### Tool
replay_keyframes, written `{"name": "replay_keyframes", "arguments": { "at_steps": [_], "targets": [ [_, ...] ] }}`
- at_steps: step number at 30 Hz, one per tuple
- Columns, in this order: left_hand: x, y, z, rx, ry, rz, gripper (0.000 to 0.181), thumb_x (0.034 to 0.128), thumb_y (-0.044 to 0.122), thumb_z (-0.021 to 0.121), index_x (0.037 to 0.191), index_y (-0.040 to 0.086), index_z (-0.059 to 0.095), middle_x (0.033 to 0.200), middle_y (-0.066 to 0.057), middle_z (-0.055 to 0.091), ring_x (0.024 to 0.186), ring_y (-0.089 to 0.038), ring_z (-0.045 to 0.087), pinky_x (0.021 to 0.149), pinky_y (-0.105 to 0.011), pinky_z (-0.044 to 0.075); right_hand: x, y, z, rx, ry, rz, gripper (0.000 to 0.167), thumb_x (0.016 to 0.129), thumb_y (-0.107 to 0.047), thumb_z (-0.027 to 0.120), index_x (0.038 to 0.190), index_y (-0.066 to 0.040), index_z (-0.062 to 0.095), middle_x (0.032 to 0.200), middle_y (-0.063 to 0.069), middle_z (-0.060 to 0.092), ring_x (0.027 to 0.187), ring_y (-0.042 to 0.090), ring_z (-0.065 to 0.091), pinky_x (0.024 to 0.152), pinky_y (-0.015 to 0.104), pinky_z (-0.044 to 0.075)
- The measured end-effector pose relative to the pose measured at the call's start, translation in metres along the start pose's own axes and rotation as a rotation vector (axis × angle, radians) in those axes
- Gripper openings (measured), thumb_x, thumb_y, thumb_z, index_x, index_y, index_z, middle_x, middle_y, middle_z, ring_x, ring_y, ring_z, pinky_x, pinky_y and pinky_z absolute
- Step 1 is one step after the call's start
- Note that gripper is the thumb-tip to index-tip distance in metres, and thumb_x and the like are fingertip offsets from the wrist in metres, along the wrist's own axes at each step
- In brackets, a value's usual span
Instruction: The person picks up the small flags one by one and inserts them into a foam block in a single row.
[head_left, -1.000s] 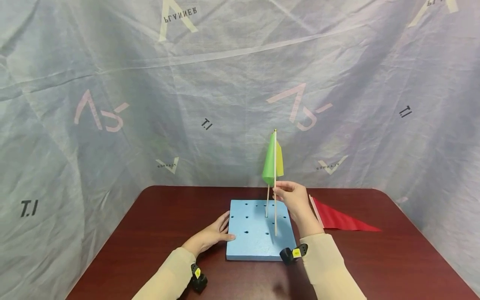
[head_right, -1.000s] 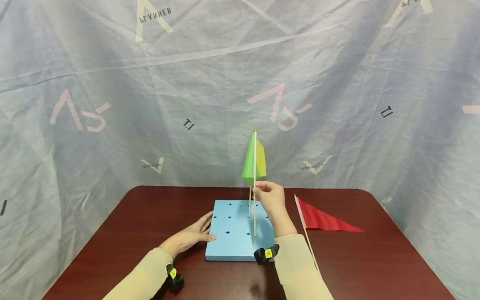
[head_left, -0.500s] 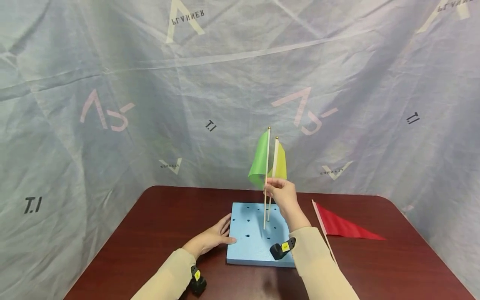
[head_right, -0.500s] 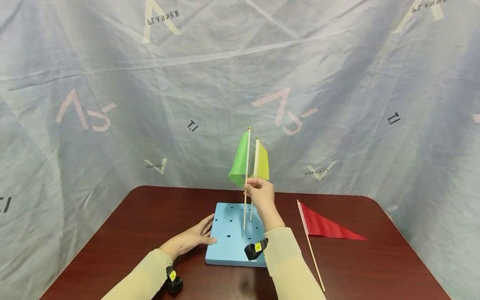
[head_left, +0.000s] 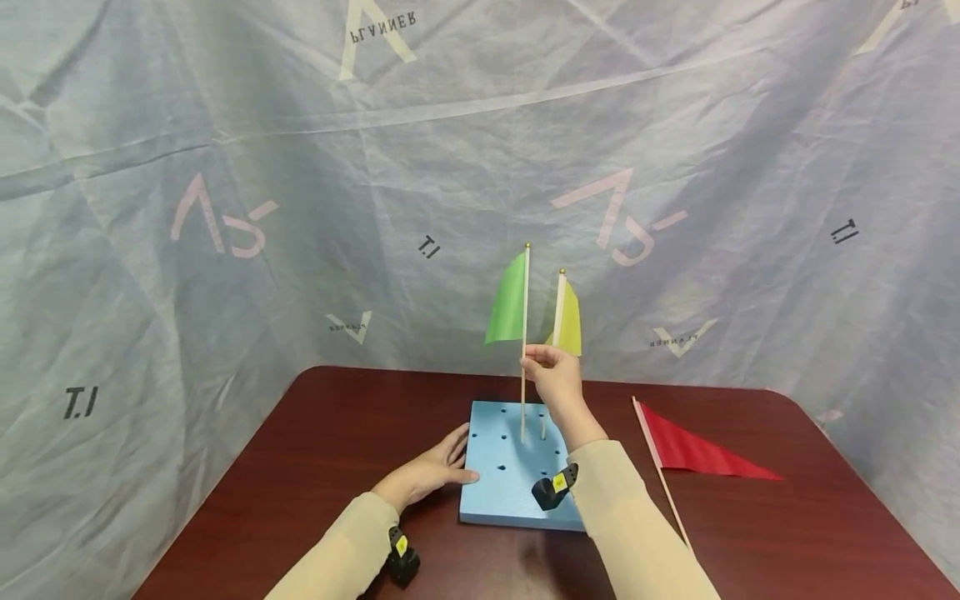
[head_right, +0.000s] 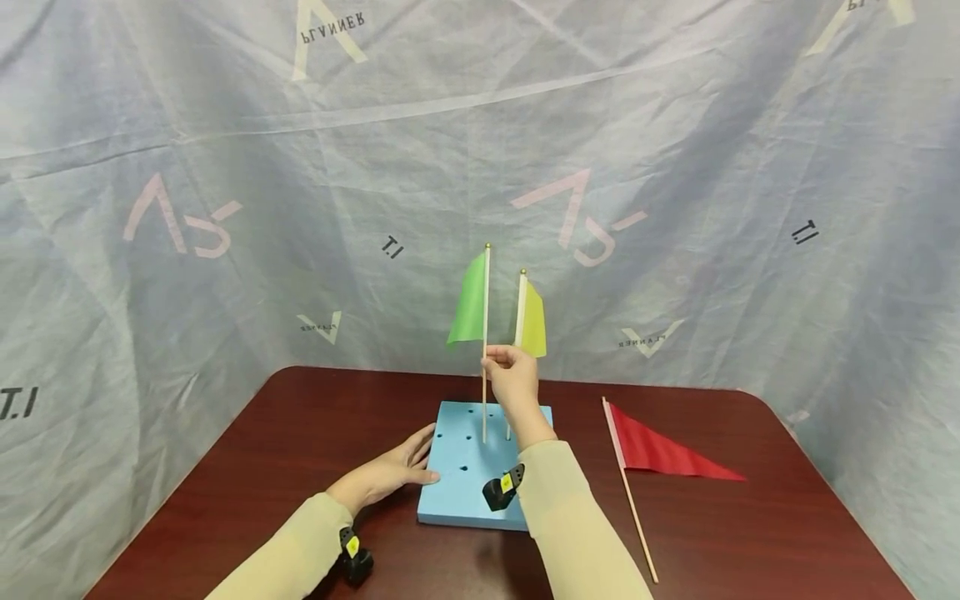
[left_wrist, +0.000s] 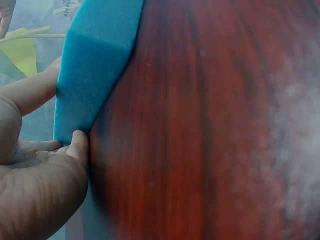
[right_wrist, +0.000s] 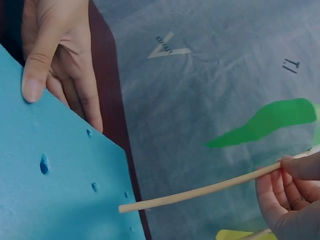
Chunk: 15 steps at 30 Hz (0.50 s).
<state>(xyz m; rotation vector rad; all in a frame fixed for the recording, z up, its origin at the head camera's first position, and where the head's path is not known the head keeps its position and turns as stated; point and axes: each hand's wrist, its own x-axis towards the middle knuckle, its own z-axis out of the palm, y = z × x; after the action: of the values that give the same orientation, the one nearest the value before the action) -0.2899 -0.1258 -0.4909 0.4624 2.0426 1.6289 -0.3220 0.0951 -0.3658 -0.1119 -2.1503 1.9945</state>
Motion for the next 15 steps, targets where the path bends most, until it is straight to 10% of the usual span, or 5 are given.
{"name": "replay_keyframes", "arguments": {
  "at_steps": [15],
  "targets": [
    [0.001, -0.002, 0.001, -0.026, 0.018, -0.009, 0.099, 0.0878, 0.015, 0.072, 0.157, 0.013, 0.002, 0.163, -0.016, 0.002, 0.147, -0.041, 0.016, 0.115, -0.052, 0.029, 0.004, 0.017, 0.019, -0.012, 0.017, -0.072, 0.013, 0.091, -0.007, 0.066, 0.103, -0.005, 0.07, 0.099, 0.01, 0.067, 0.09, 0.022, 0.067, 0.086, 0.038, 0.056]
  ]
}}
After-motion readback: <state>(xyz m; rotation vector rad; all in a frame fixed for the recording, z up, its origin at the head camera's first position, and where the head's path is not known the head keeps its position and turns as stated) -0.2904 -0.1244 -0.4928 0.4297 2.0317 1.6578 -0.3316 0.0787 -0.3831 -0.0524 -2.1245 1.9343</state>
